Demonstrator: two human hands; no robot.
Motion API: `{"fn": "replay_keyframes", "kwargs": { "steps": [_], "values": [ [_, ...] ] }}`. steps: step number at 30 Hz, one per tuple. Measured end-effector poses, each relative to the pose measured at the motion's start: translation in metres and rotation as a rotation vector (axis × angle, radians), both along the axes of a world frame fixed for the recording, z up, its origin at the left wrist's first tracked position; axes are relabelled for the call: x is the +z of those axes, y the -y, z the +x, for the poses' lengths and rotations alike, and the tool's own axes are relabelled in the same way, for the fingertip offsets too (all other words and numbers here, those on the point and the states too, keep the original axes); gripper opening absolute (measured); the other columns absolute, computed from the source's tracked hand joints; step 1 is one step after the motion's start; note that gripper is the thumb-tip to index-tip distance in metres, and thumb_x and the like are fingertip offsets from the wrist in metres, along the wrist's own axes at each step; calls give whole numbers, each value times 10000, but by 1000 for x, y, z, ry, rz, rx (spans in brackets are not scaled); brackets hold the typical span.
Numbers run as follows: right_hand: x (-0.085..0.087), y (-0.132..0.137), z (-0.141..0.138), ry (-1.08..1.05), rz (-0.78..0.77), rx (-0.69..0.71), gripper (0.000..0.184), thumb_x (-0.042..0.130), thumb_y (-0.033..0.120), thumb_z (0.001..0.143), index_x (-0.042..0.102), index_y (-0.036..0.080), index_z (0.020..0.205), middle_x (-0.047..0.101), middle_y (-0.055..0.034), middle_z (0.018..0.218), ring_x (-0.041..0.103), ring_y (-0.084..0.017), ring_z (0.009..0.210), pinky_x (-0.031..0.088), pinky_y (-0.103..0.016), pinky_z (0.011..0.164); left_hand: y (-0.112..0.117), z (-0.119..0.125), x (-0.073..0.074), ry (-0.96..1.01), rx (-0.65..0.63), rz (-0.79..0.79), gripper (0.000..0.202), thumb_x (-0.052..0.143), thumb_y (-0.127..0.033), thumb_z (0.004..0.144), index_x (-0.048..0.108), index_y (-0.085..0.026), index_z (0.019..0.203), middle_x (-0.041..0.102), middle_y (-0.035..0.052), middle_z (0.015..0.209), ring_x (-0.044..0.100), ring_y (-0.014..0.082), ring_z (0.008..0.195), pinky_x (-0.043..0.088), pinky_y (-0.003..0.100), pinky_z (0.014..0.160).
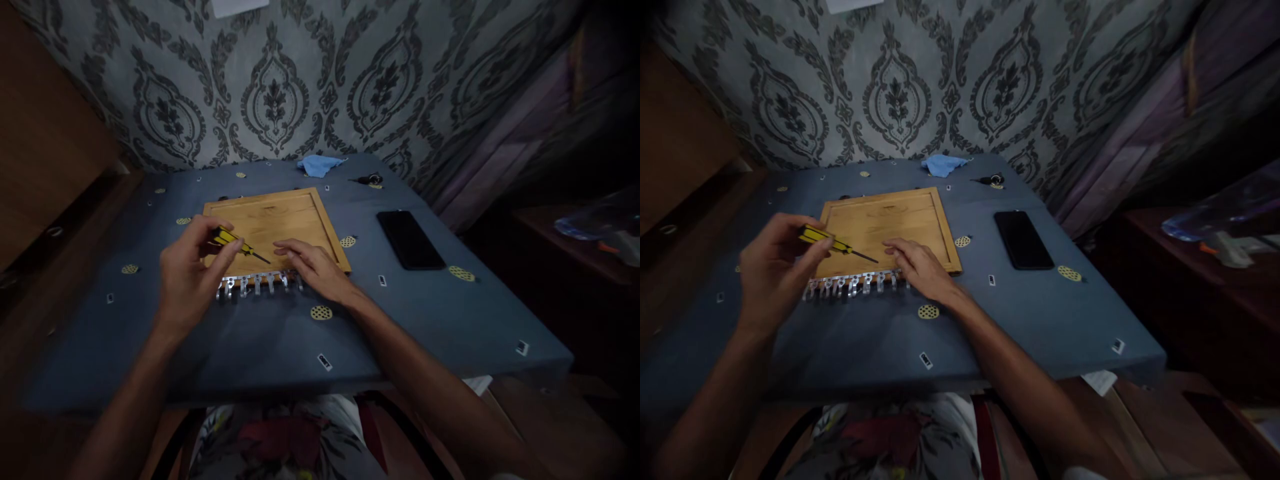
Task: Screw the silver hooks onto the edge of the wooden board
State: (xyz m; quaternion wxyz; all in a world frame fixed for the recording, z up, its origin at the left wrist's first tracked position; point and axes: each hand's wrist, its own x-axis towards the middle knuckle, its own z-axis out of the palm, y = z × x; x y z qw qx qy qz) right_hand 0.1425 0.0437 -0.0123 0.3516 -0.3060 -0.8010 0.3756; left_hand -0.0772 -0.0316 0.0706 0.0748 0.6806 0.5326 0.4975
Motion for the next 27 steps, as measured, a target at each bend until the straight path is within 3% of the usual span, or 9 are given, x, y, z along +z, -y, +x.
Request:
{"fn": "replay_keyframes", "kwargs": {
  "steps": [3,7,11,15,18,21,24,27],
  "values": [
    [1,-2,4,-28,15,-86,338,427,293,1057,650,225,1303,783,-104,1213,734,-256,1163,575,-482,1000,5,-11,1,77,59,-21,166,772,-345,890,679,-260,998,701,-20,896,698,136,773,582,239,699],
    [-1,-4,6,-4,7,-120,325,453,269,1037,680,203,1260,801,-107,1143,753,-261,1110,586,-480,970,0,-25,-11,214,72,-110,253,805,-375,836,661,-214,967,688,-11,838,705,125,694,573,217,619],
    [-2,-4,7,17,-9,-128,322,471,263,1027,689,190,1253,801,-123,1125,752,-262,1095,596,-476,945,-19,-41,-28,346,19,-263,436,884,-446,686,604,-192,904,663,-13,817,725,146,647,576,228,574],
    [0,-6,9,33,4,-153,331,483,262,1015,696,158,1245,788,-148,1146,744,-274,1104,600,-473,934,-45,-54,-48,384,-3,-427,572,898,-541,592,554,-197,892,637,-22,819,706,144,662,596,270,628],
    [1,-8,12,32,46,-180,323,495,260,1008,714,160,1223,788,-146,1142,743,-273,1096,593,-468,948,-68,-55,-62,333,6,-440,600,824,-644,596,513,-204,859,611,-17,805,683,159,700,606,326,692],
    [-1,-11,13,26,107,-206,309,504,252,1002,732,164,1191,795,-140,1120,745,-275,1078,581,-474,966,-93,-51,-71,227,8,-411,521,705,-667,696,499,-214,846,626,11,811,670,189,733,599,369,722],
    [-2,-14,16,19,178,-267,283,523,247,992,741,187,1161,805,-111,1077,745,-256,1040,579,-454,958,-111,-46,-70,68,44,-340,392,718,-548,700,551,-221,836,642,37,871,656,242,874,580,429,847],
    [-1,-13,30,-13,240,-335,288,511,257,1003,737,201,1171,802,-99,1084,743,-240,1038,575,-416,956,-115,-46,-64,-55,65,-272,288,648,-477,738,594,-230,876,672,79,1019,631,299,1067,508,502,1023]
  ]
}}
